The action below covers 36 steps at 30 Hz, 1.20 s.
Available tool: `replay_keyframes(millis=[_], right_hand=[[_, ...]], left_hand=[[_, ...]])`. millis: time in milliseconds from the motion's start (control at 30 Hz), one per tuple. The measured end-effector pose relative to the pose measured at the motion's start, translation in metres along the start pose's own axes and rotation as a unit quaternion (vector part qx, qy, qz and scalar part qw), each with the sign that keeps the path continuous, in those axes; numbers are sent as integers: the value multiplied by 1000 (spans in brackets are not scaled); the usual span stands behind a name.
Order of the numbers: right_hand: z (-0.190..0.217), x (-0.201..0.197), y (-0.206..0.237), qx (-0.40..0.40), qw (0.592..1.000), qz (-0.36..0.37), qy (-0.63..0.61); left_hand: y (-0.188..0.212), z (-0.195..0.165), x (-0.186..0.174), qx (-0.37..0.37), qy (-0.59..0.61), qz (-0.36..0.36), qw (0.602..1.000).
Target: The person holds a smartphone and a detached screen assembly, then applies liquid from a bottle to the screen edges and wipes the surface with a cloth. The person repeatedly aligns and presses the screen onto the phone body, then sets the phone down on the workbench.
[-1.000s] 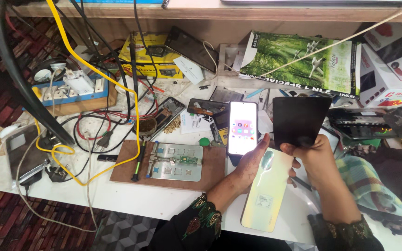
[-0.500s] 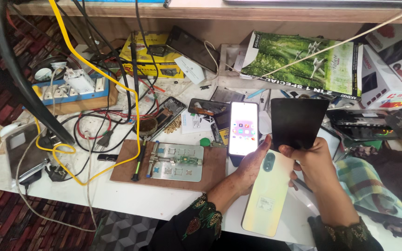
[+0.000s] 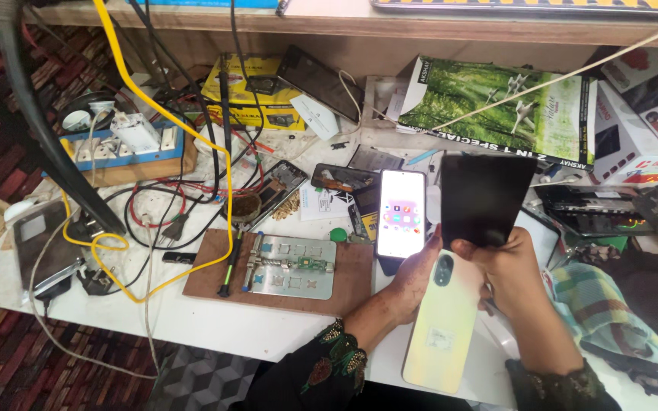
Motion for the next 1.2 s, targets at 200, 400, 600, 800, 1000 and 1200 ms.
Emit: replay_keyframes(millis=[200, 400, 600, 800, 1000, 1200], right_hand=[[6, 8, -7, -15, 1000, 1, 9], [8, 1, -10, 13, 999, 47, -10], [8, -9, -13, -2, 995, 86, 56], [11, -14, -17, -22, 987, 121, 103], [18, -13, -9, -7, 985, 126, 121], [26, -12, -2, 14, 987, 112, 113]], left_hand=[[7, -11, 6, 40, -5, 22, 999], [11, -14, 15, 17, 12, 54, 998], [10, -14, 17, 36, 6, 88, 995], [10, -10, 14, 64, -9, 138, 988], [10, -9, 12, 65, -9, 157, 985], [13, -8, 13, 81, -29, 174, 981]])
Point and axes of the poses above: each hand's wrist, its own y-axis away from the middle knuckle, its own x-axis out of the palm, z = x × y, the point moved 5 cm from there along -y, towards the middle knuckle, and after that the axes turned 1 degree about -x, right-handed, at the moved point
